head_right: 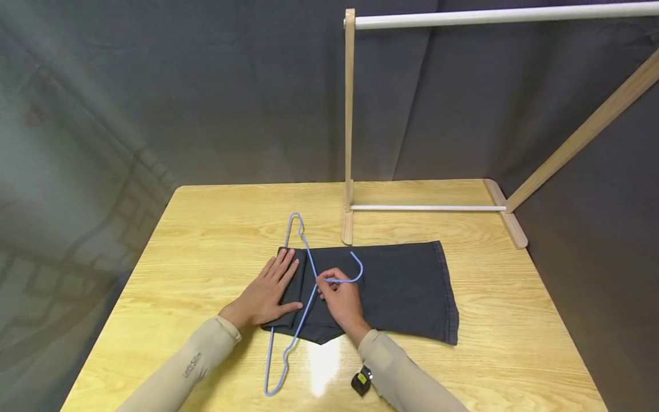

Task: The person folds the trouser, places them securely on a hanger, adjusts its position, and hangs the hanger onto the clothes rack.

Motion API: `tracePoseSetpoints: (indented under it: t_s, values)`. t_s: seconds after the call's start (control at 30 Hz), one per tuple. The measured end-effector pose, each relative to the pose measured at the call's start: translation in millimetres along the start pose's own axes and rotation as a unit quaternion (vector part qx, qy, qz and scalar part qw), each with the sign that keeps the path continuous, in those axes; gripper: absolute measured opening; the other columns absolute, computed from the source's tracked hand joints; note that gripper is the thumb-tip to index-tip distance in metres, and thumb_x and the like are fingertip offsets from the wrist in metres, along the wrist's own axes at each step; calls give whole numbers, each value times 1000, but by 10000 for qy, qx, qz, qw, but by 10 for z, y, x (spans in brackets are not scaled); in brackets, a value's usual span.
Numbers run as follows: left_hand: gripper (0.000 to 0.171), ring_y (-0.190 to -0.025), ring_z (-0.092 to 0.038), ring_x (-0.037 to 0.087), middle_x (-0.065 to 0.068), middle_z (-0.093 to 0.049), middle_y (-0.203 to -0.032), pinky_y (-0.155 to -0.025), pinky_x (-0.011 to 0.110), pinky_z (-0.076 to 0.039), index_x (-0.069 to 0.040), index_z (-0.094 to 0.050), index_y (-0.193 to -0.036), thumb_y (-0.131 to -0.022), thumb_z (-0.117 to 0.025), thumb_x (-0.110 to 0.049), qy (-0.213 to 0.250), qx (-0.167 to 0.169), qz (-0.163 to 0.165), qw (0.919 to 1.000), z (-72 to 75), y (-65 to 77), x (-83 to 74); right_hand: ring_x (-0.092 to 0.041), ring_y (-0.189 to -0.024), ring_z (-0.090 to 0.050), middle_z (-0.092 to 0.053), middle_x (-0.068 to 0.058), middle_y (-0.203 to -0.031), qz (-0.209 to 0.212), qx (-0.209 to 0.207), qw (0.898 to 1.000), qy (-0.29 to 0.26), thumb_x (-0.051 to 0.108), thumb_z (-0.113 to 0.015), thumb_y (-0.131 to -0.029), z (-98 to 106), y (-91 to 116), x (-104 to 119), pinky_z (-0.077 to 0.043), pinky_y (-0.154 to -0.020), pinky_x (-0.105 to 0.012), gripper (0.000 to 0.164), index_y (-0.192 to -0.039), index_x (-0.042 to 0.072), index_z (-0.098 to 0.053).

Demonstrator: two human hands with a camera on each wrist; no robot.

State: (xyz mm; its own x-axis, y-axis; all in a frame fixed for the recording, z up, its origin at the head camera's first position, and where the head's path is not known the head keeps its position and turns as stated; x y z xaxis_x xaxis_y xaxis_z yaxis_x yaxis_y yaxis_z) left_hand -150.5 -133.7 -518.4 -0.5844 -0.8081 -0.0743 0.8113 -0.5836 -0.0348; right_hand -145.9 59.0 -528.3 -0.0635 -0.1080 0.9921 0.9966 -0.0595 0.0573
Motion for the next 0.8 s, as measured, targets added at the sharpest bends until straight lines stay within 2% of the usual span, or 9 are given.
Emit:
tracePoseSetpoints:
  t_s: [0.13, 0.23, 0.37, 0.43, 0.5, 0.63, 0.8]
  values:
    - [101, -156, -5, 34, 18, -4, -168, -125, 48, -18, -2, -14, -159, -92, -46, -71, -58, 218, -84, 9997, -57, -63, 7, -6, -62, -61, -66, -8, -74, -28, 52, 10000, 59, 11, -69, -92, -34, -3, -23, -54, -61, -20, 7, -89, 5, -70]
    - [101, -156, -8, 34, 18, -6, -168, -124, 48, -20, -3, -14, -159, -92, -46, -71, -200, 167, 43, 9997, -67, -119, -26, -6, -61, -61, -66, -8, -74, -29, 71, 9999, 139, 12, -69, -93, -42, -13, -26, -54, -61, -20, 7, -89, 6, -70]
    - [93, -155, -14, 36, 21, -12, -166, -124, 46, -22, -1, -17, -158, -97, -40, -67, -900, 59, 263, 9956, -58, -174, -138, -6, -60, -60, -66, -8, -74, 78, 44, 9997, 236, 14, -69, -94, -24, -17, 0, -53, -60, -19, 8, -91, 7, -69]
    - [87, -154, -17, 37, 23, -16, -165, -124, 46, -24, 1, -21, -157, -100, -35, -64, -1314, 56, 338, 9907, -54, -166, -207, -6, -60, -60, -67, -9, -75, 155, 30, 9995, 276, 15, -70, -94, -14, -11, 13, -52, -60, -19, 8, -92, 7, -69]
    - [84, -154, -17, 38, 25, -17, -164, -124, 47, -24, 3, -22, -156, -102, -31, -61, -1502, 118, 399, 9878, -66, -134, -258, -7, -59, -60, -68, -10, -76, 221, 42, 9991, 351, 17, -70, -93, -9, -1, 25, -52, -59, -19, 9, -92, 7, -69]
    - [82, -155, -12, 38, 26, -13, -165, -125, 49, -18, 4, -21, -156, -103, -31, -58, -1120, 207, 394, 9927, -105, -35, -329, -6, -59, -61, -68, -8, -75, 344, 92, 9981, 503, 20, -71, -93, -11, 15, 25, -52, -59, -19, 10, -92, 10, -70]
    - [68, -154, -12, 42, 29, -13, -163, -123, 53, -21, 4, -29, -154, -107, -29, -45, -193, 210, 44, 9996, -86, 77, -475, -4, -58, -62, -68, -5, -73, 577, 54, 9965, 596, 21, -70, -94, -5, 2, -8, -54, -58, -21, 11, -90, 11, -70]
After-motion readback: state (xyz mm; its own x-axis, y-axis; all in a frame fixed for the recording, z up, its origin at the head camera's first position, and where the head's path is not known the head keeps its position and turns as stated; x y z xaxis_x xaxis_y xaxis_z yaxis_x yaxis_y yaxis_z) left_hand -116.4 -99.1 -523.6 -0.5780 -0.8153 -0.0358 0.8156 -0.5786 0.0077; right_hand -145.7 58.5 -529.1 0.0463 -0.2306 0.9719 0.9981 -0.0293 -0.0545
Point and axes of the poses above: each hand's wrist, its own y-axis away from the middle knuckle, its own z-axis out of the back of the hand, x = y × z, the point moved 4 cm from there along -y, towards the middle knuckle
